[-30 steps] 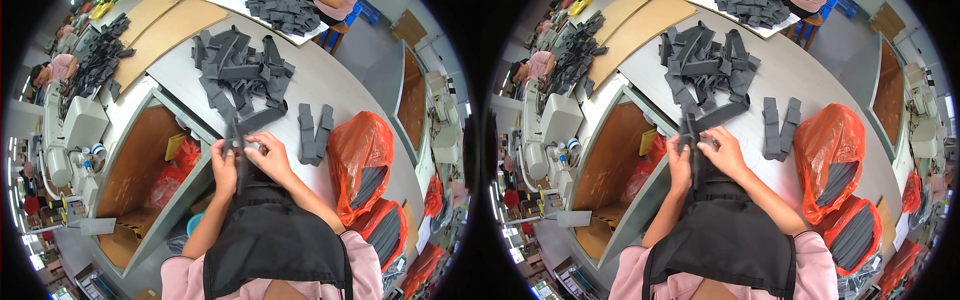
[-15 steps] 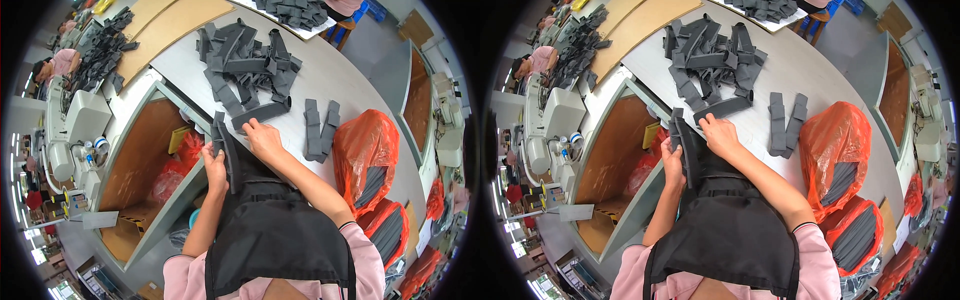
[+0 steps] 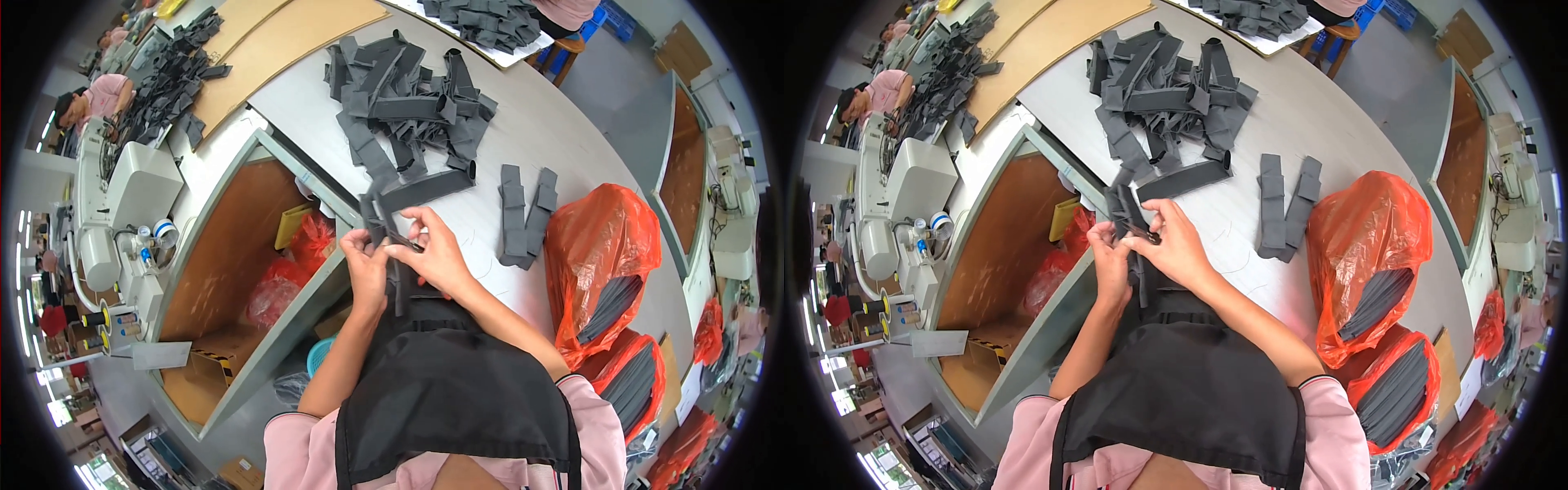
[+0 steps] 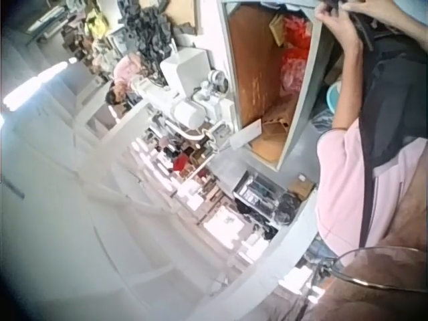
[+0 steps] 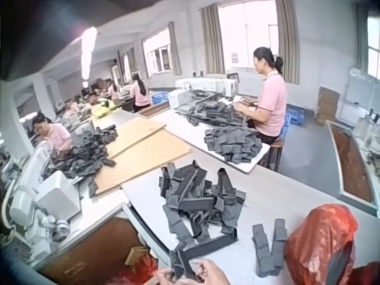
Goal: Trim and organize small gray flexible industrial components using a small pair of snips.
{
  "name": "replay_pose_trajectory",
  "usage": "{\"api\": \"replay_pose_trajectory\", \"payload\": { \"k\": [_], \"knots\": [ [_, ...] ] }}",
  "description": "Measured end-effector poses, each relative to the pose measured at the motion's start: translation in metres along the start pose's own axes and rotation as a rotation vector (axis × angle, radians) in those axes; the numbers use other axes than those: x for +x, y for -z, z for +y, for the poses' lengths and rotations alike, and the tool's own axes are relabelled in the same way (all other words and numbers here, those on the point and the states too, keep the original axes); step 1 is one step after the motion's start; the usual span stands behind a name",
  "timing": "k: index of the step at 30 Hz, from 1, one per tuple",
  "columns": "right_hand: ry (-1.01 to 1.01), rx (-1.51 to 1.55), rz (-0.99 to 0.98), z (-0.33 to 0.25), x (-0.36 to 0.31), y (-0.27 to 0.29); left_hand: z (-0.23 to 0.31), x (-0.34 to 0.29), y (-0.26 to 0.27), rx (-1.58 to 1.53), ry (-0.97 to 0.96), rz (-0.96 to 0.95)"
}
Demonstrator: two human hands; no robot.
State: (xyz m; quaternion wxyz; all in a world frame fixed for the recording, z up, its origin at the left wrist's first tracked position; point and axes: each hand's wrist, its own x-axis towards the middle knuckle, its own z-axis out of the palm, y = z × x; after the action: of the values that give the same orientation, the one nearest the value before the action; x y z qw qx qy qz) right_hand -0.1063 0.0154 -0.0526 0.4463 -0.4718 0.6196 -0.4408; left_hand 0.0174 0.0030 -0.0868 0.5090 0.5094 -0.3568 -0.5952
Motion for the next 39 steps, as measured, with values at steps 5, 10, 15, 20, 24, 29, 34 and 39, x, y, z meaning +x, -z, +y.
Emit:
{"api": "replay_pose_trajectory", "payload": {
  "k": [5, 10, 15, 20, 24, 29, 34, 39],
  "knots": [
    [-0.136, 0.37, -0.018, 0.007, 0.008, 0.004, 0.012, -0.003, -0.009, -0.017, 0.043, -0.06],
    [-0.318, 0.491, -0.075, 0.018, 0.007, 0.012, 0.016, 0.0, -0.007, -0.171, 0.155, -0.13],
    [0.198, -0.02, 0.062, 0.018, -0.004, 0.017, 0.016, 0.0, -0.004, -0.145, 0.199, -0.212],
    [0.582, -0.564, -0.246, 0.007, -0.012, 0.026, 0.018, 0.009, 0.008, -0.28, 0.392, -0.298],
    [0.789, -0.642, -0.237, 0.006, 0.001, 0.034, 0.022, 0.015, 0.028, -0.562, 0.697, -0.449],
    [0.294, -0.25, -0.135, -0.009, -0.003, 0.032, 0.024, 0.007, 0.04, -0.481, 0.572, -0.614],
    [-0.21, 0.313, -0.08, 0.002, -0.003, 0.023, 0.035, -0.008, 0.001, -0.012, 0.159, -0.55],
    [-0.363, 0.577, -0.057, 0.011, -0.005, 0.024, 0.023, -0.009, -0.016, -0.064, 0.118, -0.449]
  ]
}}
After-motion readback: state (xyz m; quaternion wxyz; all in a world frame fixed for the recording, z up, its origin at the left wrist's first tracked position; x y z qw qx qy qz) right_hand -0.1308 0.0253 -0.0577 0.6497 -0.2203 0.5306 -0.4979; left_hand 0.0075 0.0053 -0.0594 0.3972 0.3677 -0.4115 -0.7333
